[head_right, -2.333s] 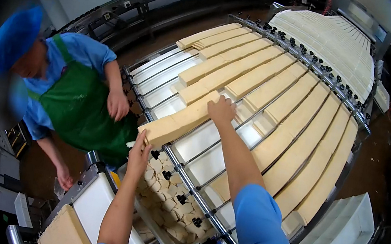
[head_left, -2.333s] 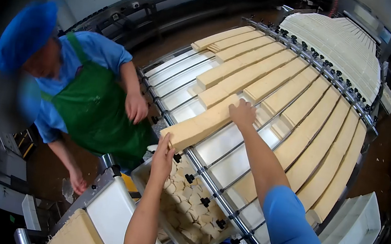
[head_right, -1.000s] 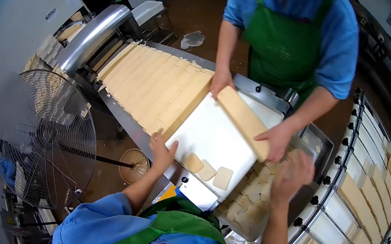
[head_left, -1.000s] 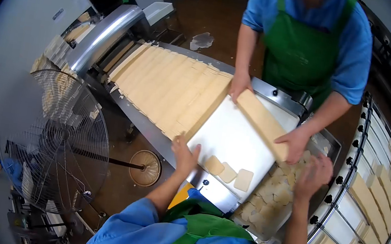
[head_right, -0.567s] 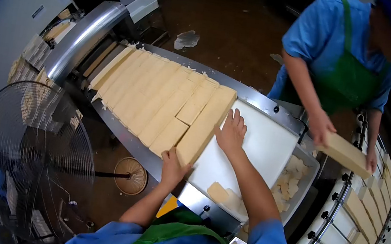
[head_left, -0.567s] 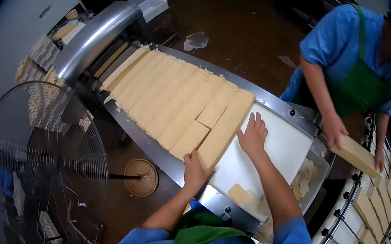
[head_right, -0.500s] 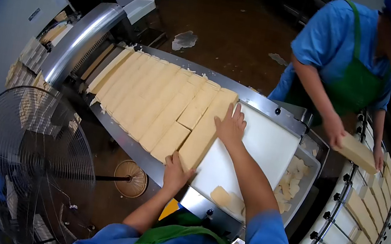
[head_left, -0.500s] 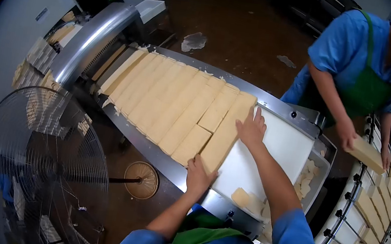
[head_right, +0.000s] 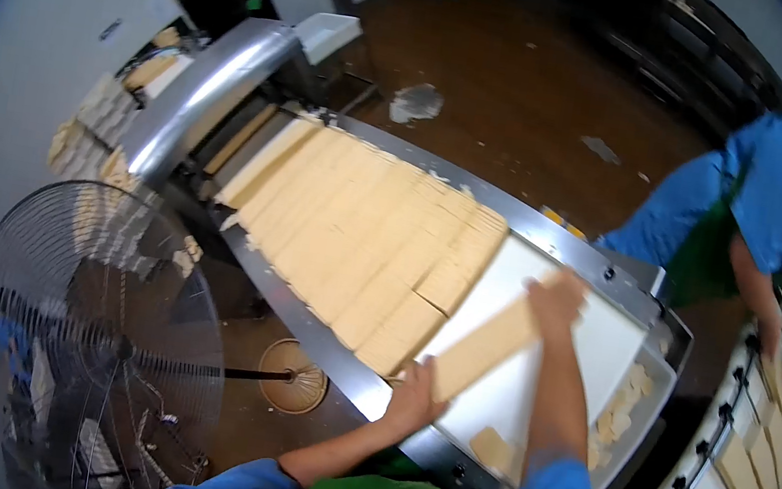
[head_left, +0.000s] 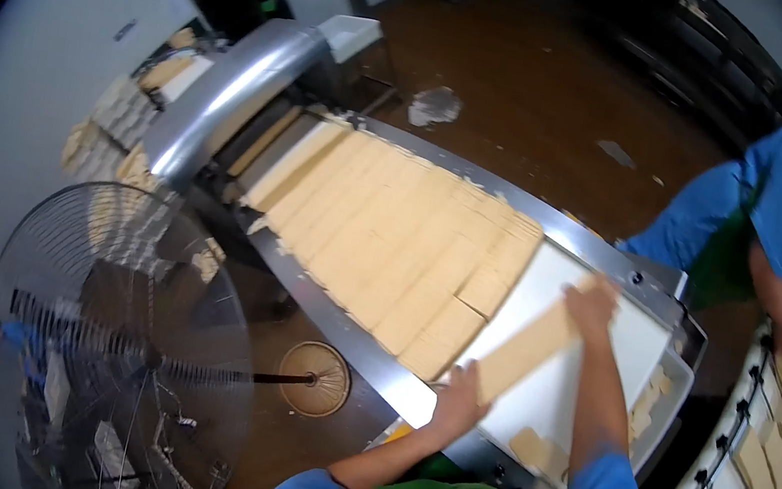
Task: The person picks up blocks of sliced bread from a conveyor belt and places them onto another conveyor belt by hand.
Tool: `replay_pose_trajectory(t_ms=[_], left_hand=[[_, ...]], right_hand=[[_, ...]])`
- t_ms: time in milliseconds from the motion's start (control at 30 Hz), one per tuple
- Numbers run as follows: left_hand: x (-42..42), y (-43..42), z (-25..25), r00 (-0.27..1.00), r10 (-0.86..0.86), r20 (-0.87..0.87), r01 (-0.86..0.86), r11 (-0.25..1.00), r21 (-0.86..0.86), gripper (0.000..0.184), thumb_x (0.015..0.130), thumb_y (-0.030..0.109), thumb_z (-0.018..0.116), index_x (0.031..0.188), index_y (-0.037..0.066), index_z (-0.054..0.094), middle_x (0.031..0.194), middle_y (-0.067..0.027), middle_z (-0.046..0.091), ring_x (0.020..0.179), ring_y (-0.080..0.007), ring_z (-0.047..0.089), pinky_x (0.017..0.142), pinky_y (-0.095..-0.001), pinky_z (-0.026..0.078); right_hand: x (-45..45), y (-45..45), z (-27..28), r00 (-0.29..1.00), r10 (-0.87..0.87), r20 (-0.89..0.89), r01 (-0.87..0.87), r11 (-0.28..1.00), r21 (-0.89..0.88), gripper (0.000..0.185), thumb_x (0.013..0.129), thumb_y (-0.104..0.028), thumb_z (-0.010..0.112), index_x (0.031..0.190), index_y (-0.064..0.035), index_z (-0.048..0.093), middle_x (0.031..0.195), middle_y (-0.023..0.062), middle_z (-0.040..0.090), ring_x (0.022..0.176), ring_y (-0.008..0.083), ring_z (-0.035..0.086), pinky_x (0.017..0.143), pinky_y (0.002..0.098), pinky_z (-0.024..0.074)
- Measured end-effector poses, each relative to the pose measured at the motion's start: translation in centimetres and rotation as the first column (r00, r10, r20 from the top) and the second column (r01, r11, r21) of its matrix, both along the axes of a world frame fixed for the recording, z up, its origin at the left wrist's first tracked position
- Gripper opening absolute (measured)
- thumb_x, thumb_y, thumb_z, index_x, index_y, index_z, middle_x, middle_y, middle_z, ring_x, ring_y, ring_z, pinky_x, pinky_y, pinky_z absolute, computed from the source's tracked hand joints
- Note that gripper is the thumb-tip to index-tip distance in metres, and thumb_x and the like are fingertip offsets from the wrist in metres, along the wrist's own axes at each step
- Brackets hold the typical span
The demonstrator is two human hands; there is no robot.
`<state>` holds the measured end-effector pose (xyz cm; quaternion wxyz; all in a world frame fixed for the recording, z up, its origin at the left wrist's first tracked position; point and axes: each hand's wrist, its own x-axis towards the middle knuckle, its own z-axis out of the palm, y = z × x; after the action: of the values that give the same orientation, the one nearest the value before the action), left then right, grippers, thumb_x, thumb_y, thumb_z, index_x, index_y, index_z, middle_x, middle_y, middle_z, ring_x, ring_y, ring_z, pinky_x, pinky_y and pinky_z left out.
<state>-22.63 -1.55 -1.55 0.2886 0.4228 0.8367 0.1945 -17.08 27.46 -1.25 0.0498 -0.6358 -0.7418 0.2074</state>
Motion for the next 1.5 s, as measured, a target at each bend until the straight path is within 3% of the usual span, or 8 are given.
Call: replay_pose_trajectory(t_ms=[167,333,433,667,867,933,1000,1500], left_hand=[[2.3,1.7,1.5,0.928,-0.198,0.315,0.164,0.977,0.134,0.089,0.074,0.037,0.07,0.141,0.004,0.023,0.123,-0.0318,0.036,0.101,-0.0475,0.053,0.084,-0.0478,0.049],[9.1,4.2,-1.5,0.971,-0.213,-0.108,0.231,0.95,0.208,0.081,0.07,0.03,0.077,0.13,-0.004,0.033,0.118,-0.0356,0.042,0.118,-0.0481,0.038,0.101,-0.0509,0.035],[12.1,5.8,0.7,0.961,-0.259,-0.101,0.277,0.877,0.392,0.073,0.066,0.016,0.075,0.125,-0.003,0.038,0.119,-0.0332,0.042,0.114,-0.0467,0.035,0.099,-0.0513,0.032],[27.8,10.5,7.5,0.828,-0.555,0.079,0.392,0.672,0.628,0.077,0.07,0.002,0.072,0.137,0.004,0.033,0.142,-0.026,0.017,0.132,-0.045,0.019,0.106,-0.0431,0.029],[38.1,14.3,10.5,0.686,-0.718,-0.119,0.567,0.425,0.705,0.082,0.075,0.0,0.07,0.143,0.006,0.025,0.143,-0.0224,0.029,0.127,-0.0352,0.039,0.104,-0.0397,0.034],[40.6,15.6,10.1,0.53,-0.783,0.325,0.49,0.596,0.637,0.079,0.08,0.002,0.067,0.144,0.005,0.022,0.13,-0.0223,0.045,0.109,-0.0325,0.054,0.091,-0.0374,0.044],[42.9,16.8,9.5,0.494,-0.846,0.201,0.548,0.483,0.683,0.08,0.082,0.0,0.064,0.147,0.006,0.017,0.129,-0.0211,0.048,0.097,-0.0275,0.061,0.083,-0.0333,0.049],[51.3,18.3,6.5,0.426,-0.856,0.291,0.638,0.513,0.574,0.075,0.086,0.001,0.052,0.147,0.007,0.01,0.137,-0.026,0.04,0.119,-0.0319,0.051,0.097,-0.034,0.042]], right_hand=[[9.1,-1.2,4.6,0.931,-0.335,0.147,0.355,0.924,-0.144,0.096,0.072,-0.046,0.068,0.143,-0.0003,0.023,0.148,0.0252,0.02,0.13,0.0424,0.035,0.109,0.0423,0.0292],[22.6,-1.1,-4.9,0.879,-0.474,0.054,0.464,0.876,0.134,0.092,0.077,-0.044,0.065,0.138,0.0095,0.02,0.145,0.0313,0.016,0.134,0.0436,0.021,0.113,0.0465,0.0115],[28.4,-6.8,1.7,0.725,-0.514,-0.458,0.616,0.782,0.098,0.083,0.074,-0.036,0.069,0.133,0.0056,0.028,0.134,0.0287,0.031,0.126,0.0415,0.029,0.109,0.0453,0.0209],[48.5,-12.0,10.8,0.382,-0.717,-0.583,0.908,0.408,0.094,0.079,0.073,-0.04,0.065,0.128,0.0027,0.029,0.124,0.0257,0.036,0.11,0.0433,0.047,0.092,0.0459,0.0423],[63.1,-12.0,11.9,0.369,-0.926,-0.083,0.929,0.367,0.041,0.073,0.079,-0.056,0.049,0.123,0.0016,0.049,0.126,0.0217,0.051,0.119,0.0423,0.043,0.099,0.0502,0.034],[68.0,-11.2,9.8,0.416,-0.909,0.012,0.908,0.416,0.059,0.068,0.084,-0.055,0.038,0.119,-0.0004,0.057,0.126,0.0186,0.055,0.122,0.0407,0.04,0.102,0.0513,0.0269],[72.2,-10.1,8.8,0.445,-0.887,0.123,0.881,0.458,0.116,0.063,0.088,-0.048,0.033,0.122,-0.0013,0.056,0.128,0.0186,0.054,0.124,0.0397,0.038,0.103,0.0499,0.0242],[80.5,-8.1,6.8,0.399,-0.91,0.116,0.9,0.412,0.138,0.055,0.089,-0.035,0.034,0.124,0.0037,0.052,0.142,0.0198,0.037,0.129,0.0389,0.032,0.107,0.0479,0.0186]])
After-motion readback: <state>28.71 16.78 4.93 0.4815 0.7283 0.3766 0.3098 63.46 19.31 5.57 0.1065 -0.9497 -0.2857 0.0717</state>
